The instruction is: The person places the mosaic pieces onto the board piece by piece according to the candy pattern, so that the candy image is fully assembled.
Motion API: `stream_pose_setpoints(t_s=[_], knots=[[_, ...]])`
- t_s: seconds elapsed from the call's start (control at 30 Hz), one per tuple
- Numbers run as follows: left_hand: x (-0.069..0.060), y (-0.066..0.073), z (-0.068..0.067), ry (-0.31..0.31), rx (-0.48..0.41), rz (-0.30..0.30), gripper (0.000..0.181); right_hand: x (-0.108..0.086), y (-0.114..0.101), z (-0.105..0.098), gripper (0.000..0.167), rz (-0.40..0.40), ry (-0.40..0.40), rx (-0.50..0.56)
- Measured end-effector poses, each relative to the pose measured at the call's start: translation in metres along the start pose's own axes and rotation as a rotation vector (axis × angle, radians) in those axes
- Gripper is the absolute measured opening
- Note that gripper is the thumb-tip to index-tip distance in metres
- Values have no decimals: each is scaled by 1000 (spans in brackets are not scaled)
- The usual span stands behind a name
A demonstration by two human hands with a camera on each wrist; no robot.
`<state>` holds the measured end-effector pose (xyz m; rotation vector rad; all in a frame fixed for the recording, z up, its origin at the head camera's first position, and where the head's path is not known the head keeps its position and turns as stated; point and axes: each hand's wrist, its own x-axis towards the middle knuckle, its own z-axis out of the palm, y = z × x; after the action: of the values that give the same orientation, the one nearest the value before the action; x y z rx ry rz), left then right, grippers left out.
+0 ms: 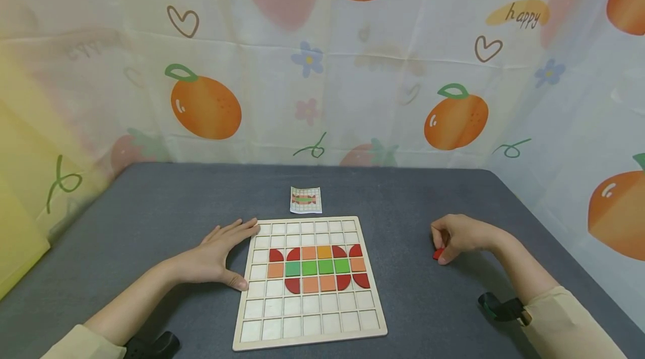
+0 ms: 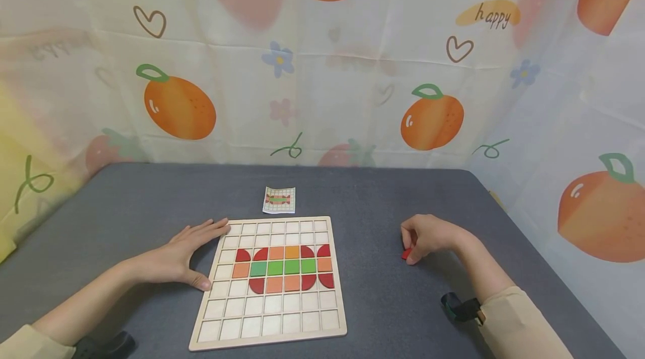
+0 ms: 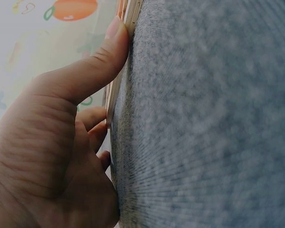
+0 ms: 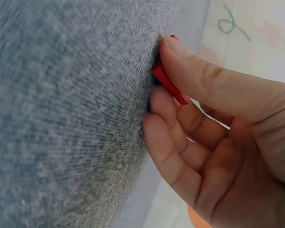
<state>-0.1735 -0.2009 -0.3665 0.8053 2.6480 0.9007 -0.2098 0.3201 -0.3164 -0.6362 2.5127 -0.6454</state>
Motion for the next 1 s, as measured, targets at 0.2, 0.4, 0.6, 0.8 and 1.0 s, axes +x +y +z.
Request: stream_pose_setpoints(t_s=[0.2,0.4,0.6,0.8,1.0], knots=[[0,0,0,0,3,1,113,1,-3,1,28,-19,-1,-2],[0,0,0,1,5,-1,113,4,-6,2,16,-62,-36,28],[0,-1,1,9,13,2,113,12,-14,6,10,-114,-48,34],[1,-1,2,13,18,2,113,20,-29,12,9,-141,-26,34],[0,0,0,6,18,4,113,27,-46,18,9,-172,2,25]])
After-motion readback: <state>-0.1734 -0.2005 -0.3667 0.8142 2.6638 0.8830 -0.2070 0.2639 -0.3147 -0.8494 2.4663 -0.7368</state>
